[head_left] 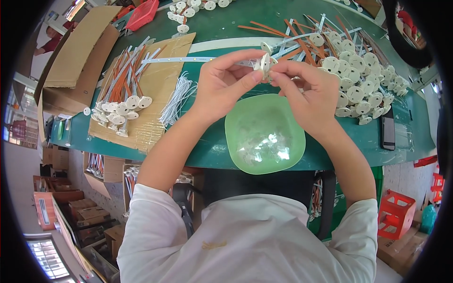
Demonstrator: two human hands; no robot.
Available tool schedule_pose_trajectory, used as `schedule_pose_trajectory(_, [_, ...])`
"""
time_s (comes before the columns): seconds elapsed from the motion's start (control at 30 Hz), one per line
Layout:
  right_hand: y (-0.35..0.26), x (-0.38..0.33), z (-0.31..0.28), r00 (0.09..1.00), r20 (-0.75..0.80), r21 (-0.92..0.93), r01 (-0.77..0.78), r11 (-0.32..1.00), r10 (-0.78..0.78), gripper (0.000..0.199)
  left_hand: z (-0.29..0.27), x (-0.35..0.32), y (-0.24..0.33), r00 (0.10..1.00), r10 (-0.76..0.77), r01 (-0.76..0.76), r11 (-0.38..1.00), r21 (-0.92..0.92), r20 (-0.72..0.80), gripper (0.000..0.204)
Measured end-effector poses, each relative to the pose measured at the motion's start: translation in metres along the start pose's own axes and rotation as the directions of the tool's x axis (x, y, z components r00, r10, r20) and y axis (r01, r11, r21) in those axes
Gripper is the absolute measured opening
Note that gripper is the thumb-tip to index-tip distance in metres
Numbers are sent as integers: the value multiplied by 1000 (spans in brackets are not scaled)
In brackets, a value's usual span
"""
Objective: Assembling small electronic components by attaching plastic discs onto LED strips at a factory manual workstation.
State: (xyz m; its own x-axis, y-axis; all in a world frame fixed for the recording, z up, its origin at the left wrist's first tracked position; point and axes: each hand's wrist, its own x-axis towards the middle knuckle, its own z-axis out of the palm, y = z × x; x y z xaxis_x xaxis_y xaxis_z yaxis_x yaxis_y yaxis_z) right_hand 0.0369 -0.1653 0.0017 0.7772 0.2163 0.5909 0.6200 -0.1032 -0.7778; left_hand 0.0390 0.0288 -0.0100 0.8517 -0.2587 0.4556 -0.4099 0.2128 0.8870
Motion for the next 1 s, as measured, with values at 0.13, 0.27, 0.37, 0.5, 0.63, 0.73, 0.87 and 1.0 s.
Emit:
schedule_pose_trajectory(0.13, [-1, 0, -1, 998, -21, -41, 51, 998, -52, 11, 3, -1, 0, 1000, 3, -2, 1000, -27, 24, 36])
schedule_pose_trajectory(0.27, [-3, -1, -2, 996, -33, -100, 78, 992, -81, 10, 4, -2, -3, 1000, -9, 10, 998, -61, 13, 36])
schedule_pose_trajectory(0.37, [-3, -1, -1, 996, -54, -96, 60, 994, -65, 11, 4, -1, -5, 1000, -16, 16, 996, -85, -3, 37])
schedule_pose_trajectory(0.5, [2, 2, -1, 993, 25, -98, 116, 988, -114, 15, 0, -1, -7, 999, -37, 35, 996, -85, -24, 36])
schedule_pose_trajectory(0.63, [8, 6, -8, 979, 111, -22, 175, 984, -171, 16, -1, 1, -7, 998, -62, 59, 990, -125, -22, 37])
schedule_pose_trajectory(0.73, [4, 9, -12, 981, 164, 18, 102, 995, -104, 16, -4, 0, -5, 996, -77, 83, 975, -205, 35, 38])
schedule_pose_trajectory(0.87, [-1, 6, -12, 988, 145, 47, -54, 997, 47, 17, 0, 0, -3, 996, -75, 85, 958, -275, 47, 38])
schedule_pose_trajectory(1.0, [4, 5, -7, 989, 65, -109, 141, 984, -134, 13, -2, -1, -5, 999, -48, 52, 975, -214, 26, 38])
